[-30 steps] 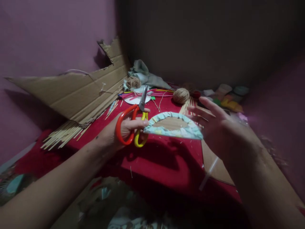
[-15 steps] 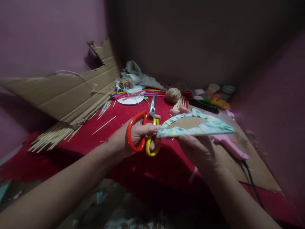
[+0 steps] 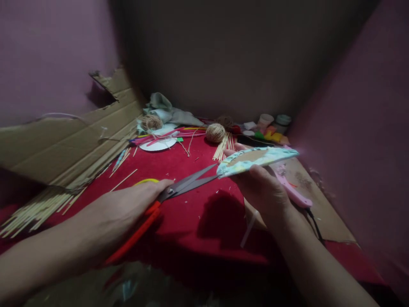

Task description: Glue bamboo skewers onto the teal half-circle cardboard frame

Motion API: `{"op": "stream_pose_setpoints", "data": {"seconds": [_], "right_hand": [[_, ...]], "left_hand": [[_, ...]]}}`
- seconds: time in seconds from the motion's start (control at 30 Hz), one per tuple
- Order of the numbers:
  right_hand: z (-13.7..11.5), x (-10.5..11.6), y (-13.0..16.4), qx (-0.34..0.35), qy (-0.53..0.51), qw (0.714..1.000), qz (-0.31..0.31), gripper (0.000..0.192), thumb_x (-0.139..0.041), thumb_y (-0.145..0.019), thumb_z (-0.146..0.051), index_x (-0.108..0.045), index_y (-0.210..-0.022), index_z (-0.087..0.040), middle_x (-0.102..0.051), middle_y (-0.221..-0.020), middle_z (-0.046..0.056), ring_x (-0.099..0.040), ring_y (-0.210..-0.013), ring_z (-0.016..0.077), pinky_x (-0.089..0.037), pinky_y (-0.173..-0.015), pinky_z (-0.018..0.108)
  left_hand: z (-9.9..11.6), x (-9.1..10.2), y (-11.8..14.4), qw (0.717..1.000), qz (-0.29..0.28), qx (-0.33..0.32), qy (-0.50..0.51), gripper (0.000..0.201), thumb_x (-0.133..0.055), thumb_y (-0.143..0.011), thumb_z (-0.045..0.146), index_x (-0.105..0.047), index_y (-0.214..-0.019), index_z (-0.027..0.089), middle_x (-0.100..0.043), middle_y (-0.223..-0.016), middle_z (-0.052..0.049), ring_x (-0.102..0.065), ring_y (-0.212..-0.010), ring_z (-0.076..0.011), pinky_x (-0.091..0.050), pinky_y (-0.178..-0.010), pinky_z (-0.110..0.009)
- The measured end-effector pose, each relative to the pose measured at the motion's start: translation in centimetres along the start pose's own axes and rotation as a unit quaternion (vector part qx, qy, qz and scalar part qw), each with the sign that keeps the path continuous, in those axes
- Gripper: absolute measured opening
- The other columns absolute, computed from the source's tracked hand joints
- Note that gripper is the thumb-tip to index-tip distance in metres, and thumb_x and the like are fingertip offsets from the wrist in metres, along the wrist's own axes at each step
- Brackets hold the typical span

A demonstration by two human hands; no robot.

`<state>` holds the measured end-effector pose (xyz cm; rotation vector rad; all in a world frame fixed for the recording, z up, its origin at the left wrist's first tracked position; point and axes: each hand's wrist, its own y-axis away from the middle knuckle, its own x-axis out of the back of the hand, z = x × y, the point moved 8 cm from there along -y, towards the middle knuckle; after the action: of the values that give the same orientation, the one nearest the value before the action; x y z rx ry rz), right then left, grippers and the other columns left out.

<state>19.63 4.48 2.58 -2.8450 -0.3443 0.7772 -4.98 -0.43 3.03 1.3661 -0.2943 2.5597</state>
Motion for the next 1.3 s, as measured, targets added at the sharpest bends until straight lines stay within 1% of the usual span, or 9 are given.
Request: {"op": "stream_pose_setpoints", "data": {"seconds": [0.1,0.2,0.37,0.47,0.7,0.8,0.93,1.13,1.3], "right_hand": [[0.2,0.3,0.2,-0.008,-0.004,1.0,0.015,0.052,-0.076,-0.068,-0.033,-0.062,-0.118,-0.027,-0.074,-0.11,0.005,-0.068,-0.1,0.024,-0.049,-0.103,0.049],[0.3,0.5,0.2,-0.009,0.005,1.0,0.019,0.052,-0.076,-0.067,-0.032,-0.063,-0.117,-0.027,-0.073,-0.112,0.005,-0.066,-0.106,0.0255,-0.046,-0.106,0.05],[0.4,0.7,0.2,-0.018,0.024,0.999,0.013,0.054,-0.075,-0.068,-0.034,-0.061,-0.119,-0.026,-0.071,-0.118,0.007,-0.064,-0.111,0.0263,-0.044,-0.107,0.051],[0.5,0.8,0.2,-0.021,0.016,0.999,0.018,0.059,-0.077,-0.066,-0.031,-0.06,-0.122,-0.026,-0.073,-0.113,0.006,-0.066,-0.104,0.0255,-0.047,-0.104,0.05],[1.1,0.6,0.2,-0.056,-0.048,0.997,0.016,0.071,-0.082,-0.06,-0.022,-0.059,-0.126,-0.026,-0.076,-0.105,0.005,-0.07,-0.085,0.018,-0.056,-0.082,0.032],[1.3,0.5,0.3,-0.062,-0.059,0.996,0.011,0.068,-0.081,-0.061,-0.022,-0.059,-0.125,-0.027,-0.077,-0.104,0.004,-0.07,-0.086,0.0179,-0.055,-0.084,0.032],[1.4,0.4,0.6,-0.069,-0.066,0.995,0.006,0.068,-0.08,-0.062,-0.022,-0.059,-0.127,-0.027,-0.077,-0.102,0.004,-0.07,-0.085,0.0178,-0.055,-0.083,0.031],[1.4,0.3,0.9,-0.073,-0.086,0.994,0.001,0.069,-0.08,-0.064,-0.018,-0.058,-0.129,-0.028,-0.076,-0.099,0.003,-0.069,-0.086,0.0164,-0.053,-0.084,0.029],[1.4,0.3,0.8,-0.069,-0.075,0.995,0.004,0.069,-0.081,-0.061,-0.02,-0.06,-0.126,-0.028,-0.075,-0.101,0.003,-0.068,-0.087,0.0185,-0.053,-0.084,0.032]], "left_hand": [[0.9,-1.3,-0.1,0.997,-0.057,-0.032,-0.05,0.051,-0.038,-0.089,0.047,-0.06,-0.133,0.03,-0.066,-0.13,-0.005,-0.063,-0.115,-0.0328,-0.05,-0.099,-0.047],[1.3,-1.7,-0.4,0.995,-0.063,-0.03,-0.078,0.061,-0.032,-0.086,0.047,-0.061,-0.133,0.021,-0.064,-0.133,-0.011,-0.063,-0.117,-0.0345,-0.049,-0.102,-0.048],[1.4,-2.3,-1.0,0.992,-0.07,-0.022,-0.101,0.059,-0.033,-0.084,0.045,-0.063,-0.131,0.023,-0.064,-0.132,-0.01,-0.063,-0.117,-0.0327,-0.049,-0.101,-0.045],[1.5,-2.7,-1.2,0.991,-0.078,-0.025,-0.106,0.058,-0.032,-0.086,0.043,-0.062,-0.131,0.021,-0.067,-0.127,-0.013,-0.064,-0.114,-0.0335,-0.051,-0.097,-0.047],[2.3,-3.5,-0.8,0.98,-0.083,-0.104,-0.148,0.054,-0.026,-0.092,0.036,-0.058,-0.129,0.014,-0.069,-0.116,-0.017,-0.068,-0.098,-0.0312,-0.056,-0.083,-0.044],[2.3,-3.7,-0.4,0.975,-0.07,-0.149,-0.151,0.046,-0.03,-0.094,0.032,-0.056,-0.129,0.017,-0.071,-0.107,-0.013,-0.07,-0.088,-0.0254,-0.057,-0.075,-0.035],[2.2,-3.6,0.0,0.968,-0.041,-0.203,-0.144,0.042,-0.035,-0.094,0.027,-0.053,-0.131,0.019,-0.07,-0.11,-0.011,-0.069,-0.09,-0.0237,-0.056,-0.074,-0.031],[2.2,-3.6,-0.1,0.977,-0.06,-0.181,-0.096,0.039,-0.037,-0.093,0.027,-0.058,-0.126,0.019,-0.072,-0.101,-0.01,-0.069,-0.081,-0.0212,-0.057,-0.069,-0.029],[1.0,-4.2,0.0,0.987,-0.107,-0.119,-0.024,0.044,-0.045,-0.091,0.031,-0.056,-0.133,0.026,-0.07,-0.119,-0.008,-0.07,-0.096,-0.026,-0.058,-0.083,-0.036]]}}
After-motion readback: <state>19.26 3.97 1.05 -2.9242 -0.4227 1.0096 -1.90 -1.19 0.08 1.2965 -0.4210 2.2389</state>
